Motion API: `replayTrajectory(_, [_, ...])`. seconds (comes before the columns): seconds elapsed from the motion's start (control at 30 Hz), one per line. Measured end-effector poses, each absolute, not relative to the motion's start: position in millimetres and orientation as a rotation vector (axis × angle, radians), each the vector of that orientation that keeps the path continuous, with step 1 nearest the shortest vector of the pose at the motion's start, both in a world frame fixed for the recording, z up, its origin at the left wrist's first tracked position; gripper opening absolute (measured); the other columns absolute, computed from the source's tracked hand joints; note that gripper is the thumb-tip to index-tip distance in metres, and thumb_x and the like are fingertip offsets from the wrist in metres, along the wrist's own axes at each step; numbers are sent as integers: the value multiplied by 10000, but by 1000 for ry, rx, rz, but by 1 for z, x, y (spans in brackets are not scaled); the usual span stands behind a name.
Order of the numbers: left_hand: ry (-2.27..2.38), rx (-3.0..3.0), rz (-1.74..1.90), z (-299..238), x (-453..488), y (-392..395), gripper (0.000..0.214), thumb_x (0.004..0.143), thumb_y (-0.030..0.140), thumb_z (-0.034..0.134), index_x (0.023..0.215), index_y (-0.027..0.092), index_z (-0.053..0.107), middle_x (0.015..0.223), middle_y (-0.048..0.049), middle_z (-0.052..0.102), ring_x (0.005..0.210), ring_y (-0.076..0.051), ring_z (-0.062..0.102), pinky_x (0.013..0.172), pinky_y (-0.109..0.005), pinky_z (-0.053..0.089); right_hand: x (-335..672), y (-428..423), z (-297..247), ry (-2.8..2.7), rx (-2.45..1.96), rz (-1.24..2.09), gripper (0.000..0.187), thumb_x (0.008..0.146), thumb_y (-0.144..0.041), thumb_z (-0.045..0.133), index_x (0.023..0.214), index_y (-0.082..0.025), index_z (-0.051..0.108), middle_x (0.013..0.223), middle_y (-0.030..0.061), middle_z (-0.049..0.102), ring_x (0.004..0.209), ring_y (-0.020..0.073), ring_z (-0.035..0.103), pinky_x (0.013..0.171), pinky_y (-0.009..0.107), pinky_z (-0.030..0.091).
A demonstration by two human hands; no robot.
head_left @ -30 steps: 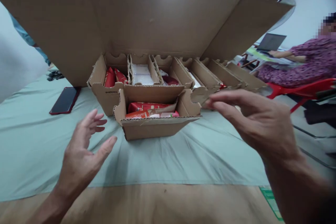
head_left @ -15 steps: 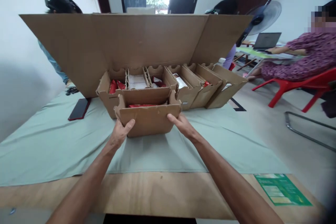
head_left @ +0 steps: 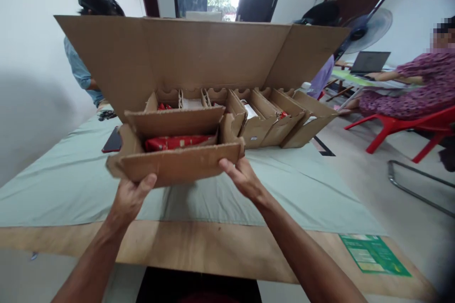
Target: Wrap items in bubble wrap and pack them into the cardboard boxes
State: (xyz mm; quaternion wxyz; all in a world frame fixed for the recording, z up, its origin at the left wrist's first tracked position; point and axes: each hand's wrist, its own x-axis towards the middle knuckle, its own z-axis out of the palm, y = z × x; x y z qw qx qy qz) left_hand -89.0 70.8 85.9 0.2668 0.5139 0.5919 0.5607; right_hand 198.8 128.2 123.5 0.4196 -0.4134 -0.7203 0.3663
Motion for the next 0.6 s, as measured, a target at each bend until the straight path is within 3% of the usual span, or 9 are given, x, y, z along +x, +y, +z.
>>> replayTrajectory(0.1, [1466,1437,1478,102,-61,87,752,677,844,697,1015,174,738,1002,-129,779,1036,-360,726,991,-540,589,219,129,121,-1650,-1113,877,825,851,-801,550,1391,-179,599,1300,149,704,1254,360,626,1130,537,474])
replayTrajectory(0.23, [1375,1520,1371,84,-30,63,715,768,826,634,1046,176,743,964,-135,778,1068,-340,726,1056,-518,547,249,99,109,-1627,-1192,816,651,871,-765,564,1232,-239,697,1234,115,746,1232,375,653,1112,541,495])
replayTrajectory(0.43, [1722,1181,1334,33,-90,2,640,769,754,688,982,153,741,893,-125,780,991,-350,739,910,-452,631,186,111,98,-1766,-952,1079,772,855,-786,579,1415,-255,596,1417,98,662,1324,356,604,1128,529,492])
replayTrajectory(0.5, [1831,1121,1414,30,-118,-10,573,803,681,705,1037,159,733,912,-109,775,1053,-348,723,1021,-466,583,146,132,98,-1830,-813,1186,822,845,-775,612,1469,-245,544,1501,98,599,1373,345,563,1161,519,457])
replayTrajectory(0.6, [2029,1040,1627,38,-142,-20,548,871,583,681,1238,177,675,1116,-106,746,1285,-358,618,1223,-534,380,82,166,100,-1970,-625,1323,848,847,-749,638,1496,-221,505,1505,113,592,1371,321,562,1166,490,444])
